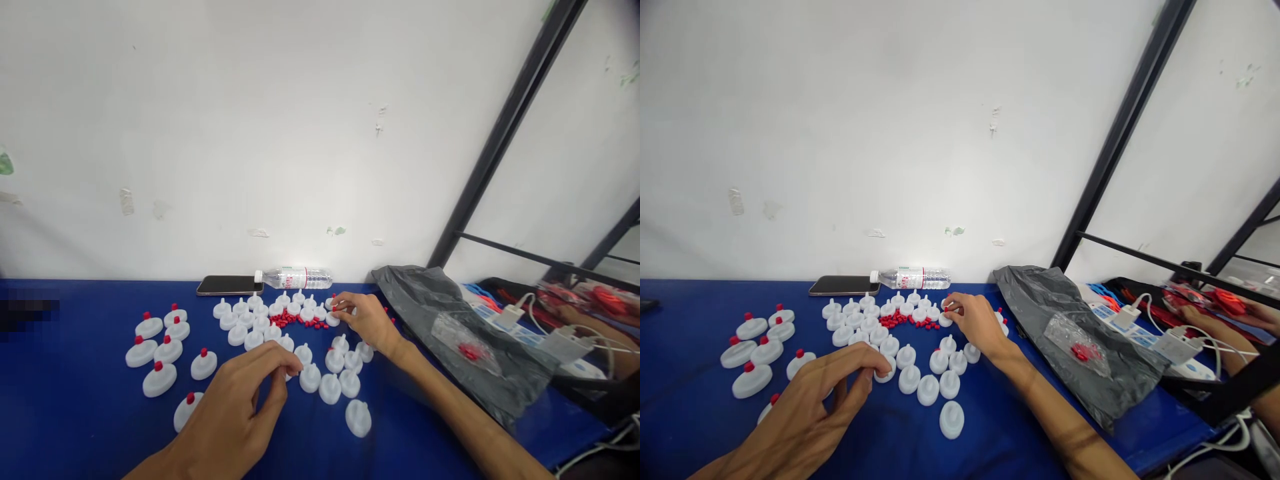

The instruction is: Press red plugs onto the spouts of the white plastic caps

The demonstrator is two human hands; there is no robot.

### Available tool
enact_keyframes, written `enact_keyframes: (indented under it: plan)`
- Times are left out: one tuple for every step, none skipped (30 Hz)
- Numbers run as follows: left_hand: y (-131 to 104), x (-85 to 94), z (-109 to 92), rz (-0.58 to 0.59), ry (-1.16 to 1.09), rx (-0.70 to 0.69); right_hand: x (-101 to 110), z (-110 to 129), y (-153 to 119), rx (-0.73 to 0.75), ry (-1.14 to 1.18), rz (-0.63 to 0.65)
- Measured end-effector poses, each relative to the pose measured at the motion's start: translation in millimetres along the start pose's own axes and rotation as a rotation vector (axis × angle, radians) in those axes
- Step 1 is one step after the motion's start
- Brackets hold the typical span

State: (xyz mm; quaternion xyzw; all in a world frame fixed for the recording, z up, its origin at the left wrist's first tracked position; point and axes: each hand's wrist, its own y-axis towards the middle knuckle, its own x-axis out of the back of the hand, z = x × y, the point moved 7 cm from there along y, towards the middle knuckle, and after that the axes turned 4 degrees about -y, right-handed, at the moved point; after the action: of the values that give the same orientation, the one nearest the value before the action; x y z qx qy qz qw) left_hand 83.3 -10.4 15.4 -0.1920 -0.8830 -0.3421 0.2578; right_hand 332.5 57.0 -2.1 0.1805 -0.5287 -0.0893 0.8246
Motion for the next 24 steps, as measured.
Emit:
enact_keyframes:
  plan:
    - [-0.1,-0.4,0.1,0.003,0.001,-0.001,1.8,0.1,0.1,-0.001,-0.007,-0.012]
    - [-0.2,-0.8,0.4,0.006,0.002,-0.001,4.1,0.8,0.1,0.001,-0.019,-0.025]
    - [-0.3,-1.2,0.7,0.008,0.002,-0.001,6.5,2.7,0.0,0.013,-0.036,-0.035]
    - [-0.5,-1.5,1.0,0.007,0.002,-0.004,8.1,5.7,-0.3,0.038,-0.056,-0.035]
    - [-0.6,-1.7,1.5,0.006,0.002,-0.006,8.4,9.4,-0.8,0.071,-0.079,-0.023]
    - [-0.7,-2.0,2.0,0.007,0.002,-0.009,7.3,13.5,-1.5,0.110,-0.101,0.000]
    - [-0.8,-2.3,2.2,0.007,0.002,-0.017,4.7,17.3,-2.4,0.151,-0.124,0.030]
    - [-0.8,-2.8,2.4,0.010,0.003,-0.027,1.0,20.5,-3.5,0.186,-0.144,0.066]
    - [-0.8,-3.2,2.6,0.012,0.003,-0.032,-3.2,22.5,-4.5,0.211,-0.160,0.099]
    - [-0.8,-3.6,3.1,0.014,0.004,-0.033,-7.4,23.7,-5.4,0.227,-0.173,0.126]
    - [-0.7,-3.9,3.4,0.014,0.004,-0.032,-11.3,24.4,-6.1,0.238,-0.184,0.148]
    - [-0.7,-4.1,3.4,0.015,0.004,-0.032,-14.7,24.8,-6.7,0.244,-0.191,0.164]
    - [-0.7,-4.7,3.4,0.020,0.005,-0.030,-17.0,25.1,-7.0,0.246,-0.194,0.173]
    - [-0.7,-5.3,3.1,0.027,0.008,-0.027,-18.4,25.4,-7.3,0.245,-0.195,0.176]
    - [-0.6,-5.5,2.7,0.029,0.010,-0.025,-18.9,26.0,-7.5,0.244,-0.194,0.176]
    - [-0.5,-5.7,2.3,0.030,0.013,-0.024,-18.6,26.7,-7.7,0.244,-0.192,0.176]
    - [-0.4,-5.7,1.8,0.030,0.015,-0.025,-17.6,27.6,-7.9,0.242,-0.189,0.175]
    - [-0.1,-5.4,1.5,0.027,0.017,-0.027,-15.5,28.2,-7.9,0.237,-0.185,0.170]
    - [0.1,-5.0,1.1,0.022,0.018,-0.031,-12.4,28.8,-7.8,0.230,-0.178,0.161]
    - [0.4,-4.7,0.7,0.018,0.018,-0.038,-8.3,29.3,-7.5,0.222,-0.172,0.151]
    - [0.6,-4.6,0.3,0.016,0.018,-0.047,-3.2,29.7,-7.2,0.211,-0.152,0.143]
    - [0.8,-4.6,0.1,0.016,0.018,-0.052,3.0,29.9,-6.7,0.195,-0.116,0.136]
    - [0.9,-4.6,0.1,0.015,0.018,-0.054,10.0,30.2,-6.3,0.178,-0.066,0.132]
    - [0.9,-4.5,0.2,0.013,0.018,-0.056,17.8,30.6,-6.0,0.162,-0.009,0.129]
